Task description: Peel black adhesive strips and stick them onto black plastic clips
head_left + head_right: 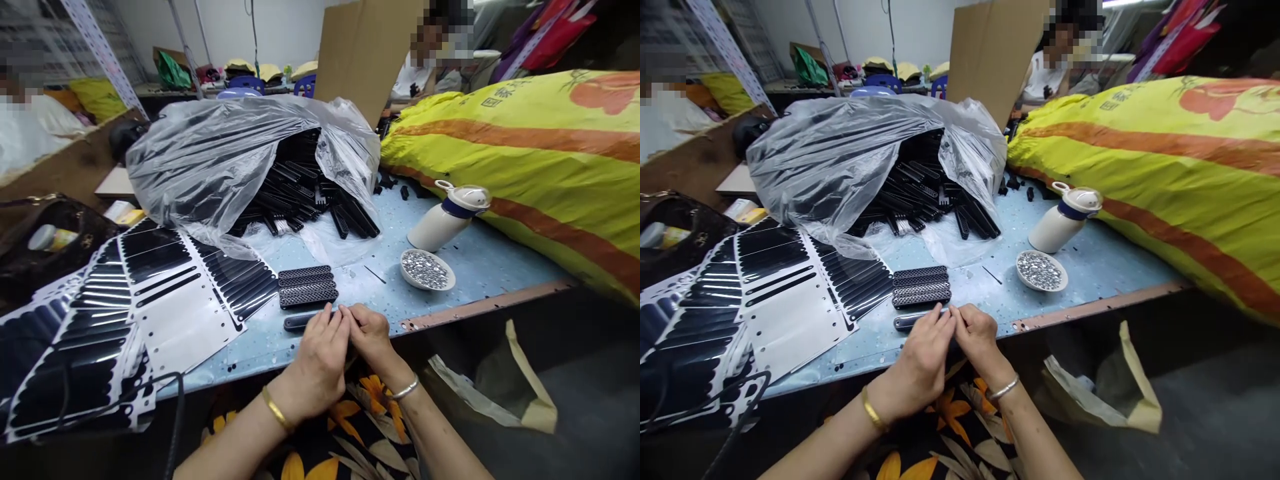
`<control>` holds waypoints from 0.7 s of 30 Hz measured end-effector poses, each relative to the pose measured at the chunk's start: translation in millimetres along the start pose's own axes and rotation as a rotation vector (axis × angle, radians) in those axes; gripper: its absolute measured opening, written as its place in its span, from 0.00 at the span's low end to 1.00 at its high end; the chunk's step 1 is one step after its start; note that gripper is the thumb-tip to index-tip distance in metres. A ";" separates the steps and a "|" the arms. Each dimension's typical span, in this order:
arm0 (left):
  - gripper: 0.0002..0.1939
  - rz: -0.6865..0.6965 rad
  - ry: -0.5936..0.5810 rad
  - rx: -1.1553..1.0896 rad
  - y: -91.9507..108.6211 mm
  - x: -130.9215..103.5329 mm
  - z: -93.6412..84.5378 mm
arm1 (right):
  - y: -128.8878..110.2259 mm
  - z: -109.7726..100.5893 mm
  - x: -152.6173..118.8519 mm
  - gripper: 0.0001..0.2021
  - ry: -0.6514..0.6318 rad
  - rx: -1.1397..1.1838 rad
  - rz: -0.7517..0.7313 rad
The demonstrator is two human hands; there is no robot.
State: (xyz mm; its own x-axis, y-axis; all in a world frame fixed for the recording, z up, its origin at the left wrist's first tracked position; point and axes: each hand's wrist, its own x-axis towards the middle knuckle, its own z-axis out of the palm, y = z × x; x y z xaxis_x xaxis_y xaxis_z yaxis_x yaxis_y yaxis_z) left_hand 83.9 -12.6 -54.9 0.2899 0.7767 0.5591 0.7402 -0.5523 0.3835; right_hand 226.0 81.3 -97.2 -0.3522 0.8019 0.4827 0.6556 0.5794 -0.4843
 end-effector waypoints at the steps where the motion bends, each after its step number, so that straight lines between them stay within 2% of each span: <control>1: 0.36 0.008 -0.064 0.025 -2.1 0.2 4.7 | 0.6 0.4 0.3 0.27 0.006 0.006 -0.004; 3: 0.34 0.010 -0.125 0.057 -10.8 -5.6 6.8 | 1.8 1.4 0.6 0.27 0.017 0.013 -0.007; 6: 0.30 -0.050 -0.091 0.077 -27.9 -28.0 -8.2 | 3.1 2.6 0.0 0.27 0.034 0.011 0.003; 9: 0.26 -0.158 0.013 0.136 -41.8 -58.4 -34.0 | 2.2 2.4 -0.1 0.27 0.048 0.000 0.023; 11: 0.22 -0.222 0.129 0.245 -47.8 -77.2 -51.2 | 0.1 1.3 0.4 0.27 0.047 0.000 0.034; 15: 0.19 -0.277 0.284 0.440 -57.8 -99.5 -80.9 | -3.2 -3.2 1.0 0.28 0.024 0.056 0.044; 17: 0.17 -0.271 0.315 0.506 -64.2 -104.0 -93.5 | -0.6 -6.2 1.0 0.26 0.005 0.172 0.094; 21: 0.12 -0.263 0.394 0.616 -71.8 -109.0 -109.9 | 12.7 -14.4 2.3 0.21 -0.058 0.429 0.325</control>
State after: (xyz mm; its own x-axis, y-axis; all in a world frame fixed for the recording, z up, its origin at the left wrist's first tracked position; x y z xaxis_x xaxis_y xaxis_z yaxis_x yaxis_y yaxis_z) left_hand -67.5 -90.8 -62.6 -0.0939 0.6300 0.7709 0.9919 -0.0073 0.1267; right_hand 243.1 88.4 -91.7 -0.2207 0.9494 0.2235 0.4097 0.2982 -0.8621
